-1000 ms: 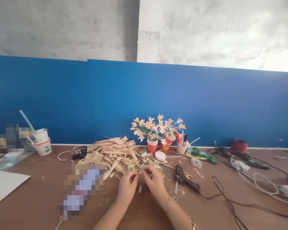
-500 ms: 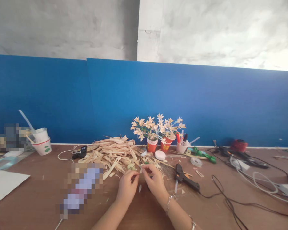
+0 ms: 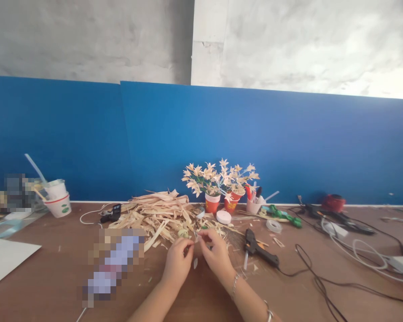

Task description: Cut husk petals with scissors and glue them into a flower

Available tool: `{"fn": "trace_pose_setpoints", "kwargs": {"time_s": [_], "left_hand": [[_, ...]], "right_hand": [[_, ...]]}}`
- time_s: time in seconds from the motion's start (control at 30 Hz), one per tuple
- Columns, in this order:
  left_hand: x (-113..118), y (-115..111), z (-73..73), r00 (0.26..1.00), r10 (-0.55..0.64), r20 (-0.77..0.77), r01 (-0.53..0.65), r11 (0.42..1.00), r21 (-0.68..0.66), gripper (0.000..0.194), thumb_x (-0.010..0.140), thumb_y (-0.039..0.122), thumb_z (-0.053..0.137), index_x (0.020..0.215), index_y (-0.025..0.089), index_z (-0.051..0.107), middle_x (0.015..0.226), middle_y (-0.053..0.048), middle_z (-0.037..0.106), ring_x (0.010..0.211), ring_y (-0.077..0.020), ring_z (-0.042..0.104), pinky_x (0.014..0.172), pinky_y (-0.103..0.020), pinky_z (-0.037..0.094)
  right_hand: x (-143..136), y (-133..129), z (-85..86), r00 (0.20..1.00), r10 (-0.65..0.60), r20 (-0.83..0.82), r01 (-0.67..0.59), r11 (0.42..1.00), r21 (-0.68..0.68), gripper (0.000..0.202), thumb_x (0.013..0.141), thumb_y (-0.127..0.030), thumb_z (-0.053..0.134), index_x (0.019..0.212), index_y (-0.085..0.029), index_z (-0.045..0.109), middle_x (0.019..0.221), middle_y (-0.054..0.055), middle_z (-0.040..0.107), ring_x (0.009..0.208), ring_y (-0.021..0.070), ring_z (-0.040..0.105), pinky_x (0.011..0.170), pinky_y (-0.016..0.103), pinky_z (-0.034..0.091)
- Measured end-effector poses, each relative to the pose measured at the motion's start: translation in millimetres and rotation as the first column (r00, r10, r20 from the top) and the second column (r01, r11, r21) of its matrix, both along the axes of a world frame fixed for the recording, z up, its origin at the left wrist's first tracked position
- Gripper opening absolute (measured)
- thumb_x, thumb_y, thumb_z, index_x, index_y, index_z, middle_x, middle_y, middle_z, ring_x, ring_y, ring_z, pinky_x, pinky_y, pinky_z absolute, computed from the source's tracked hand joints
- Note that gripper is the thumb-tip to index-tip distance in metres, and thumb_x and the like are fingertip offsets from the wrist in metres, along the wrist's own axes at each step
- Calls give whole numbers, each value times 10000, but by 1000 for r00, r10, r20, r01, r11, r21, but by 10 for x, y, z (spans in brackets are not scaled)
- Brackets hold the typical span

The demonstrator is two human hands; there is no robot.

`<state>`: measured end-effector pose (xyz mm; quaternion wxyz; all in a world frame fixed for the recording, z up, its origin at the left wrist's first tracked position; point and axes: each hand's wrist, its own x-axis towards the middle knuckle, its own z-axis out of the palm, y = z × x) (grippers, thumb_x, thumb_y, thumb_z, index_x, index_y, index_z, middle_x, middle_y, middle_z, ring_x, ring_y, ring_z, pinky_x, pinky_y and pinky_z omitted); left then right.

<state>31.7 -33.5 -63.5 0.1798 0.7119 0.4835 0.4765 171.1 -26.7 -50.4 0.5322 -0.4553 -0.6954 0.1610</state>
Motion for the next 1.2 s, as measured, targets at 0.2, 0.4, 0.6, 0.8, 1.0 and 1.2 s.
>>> {"fn": "trace_pose_setpoints", "kwargs": {"time_s": [0.2,0.4,0.6,0.8,1.0,1.2], "left_hand": [[2,24,5,992,-9,126,19,997,-79,189,782,234,461,747,180,639,706,-43,645,643,-176,577,604,-264,435],[19,22,34,972,-32,234,68,987,-145,165,759,289,503,724,180,621,684,-26,649,641,-175,581,617,-266,449],[25,32,6,948,-92,303,151,973,-177,168,752,298,516,690,168,602,627,-9,610,619,-161,566,617,-263,455],[37,55,-19,901,-48,432,163,959,-233,189,692,285,578,832,161,605,769,-41,650,709,-169,599,664,-275,475],[43,61,-32,909,-17,417,126,963,-237,200,653,246,601,835,166,590,746,-23,637,640,-146,576,590,-250,460],[27,50,-2,929,-13,370,93,976,-199,185,685,295,585,818,169,611,714,-26,647,640,-159,590,599,-261,469]], "right_hand": [[24,-14,37,996,-1,-87,-6,997,-75,234,813,-315,514,965,-168,613,842,71,639,757,188,580,701,288,463],[64,49,18,966,49,-252,-103,973,-206,293,832,-383,487,1005,-186,618,942,74,654,820,199,596,743,308,470],[63,83,11,956,83,-281,-151,961,-232,223,748,-384,579,776,-170,633,709,30,637,622,158,553,591,261,440],[55,83,14,960,93,-265,-152,965,-213,194,757,-355,560,729,-169,609,693,15,611,638,151,540,617,254,422],[42,91,1,955,79,-285,-147,964,-224,220,748,-382,578,701,-168,604,669,12,600,610,144,525,577,243,416],[47,108,-13,960,107,-258,-157,971,-182,231,757,-379,575,663,-169,600,715,18,580,676,152,529,610,243,408]]}}
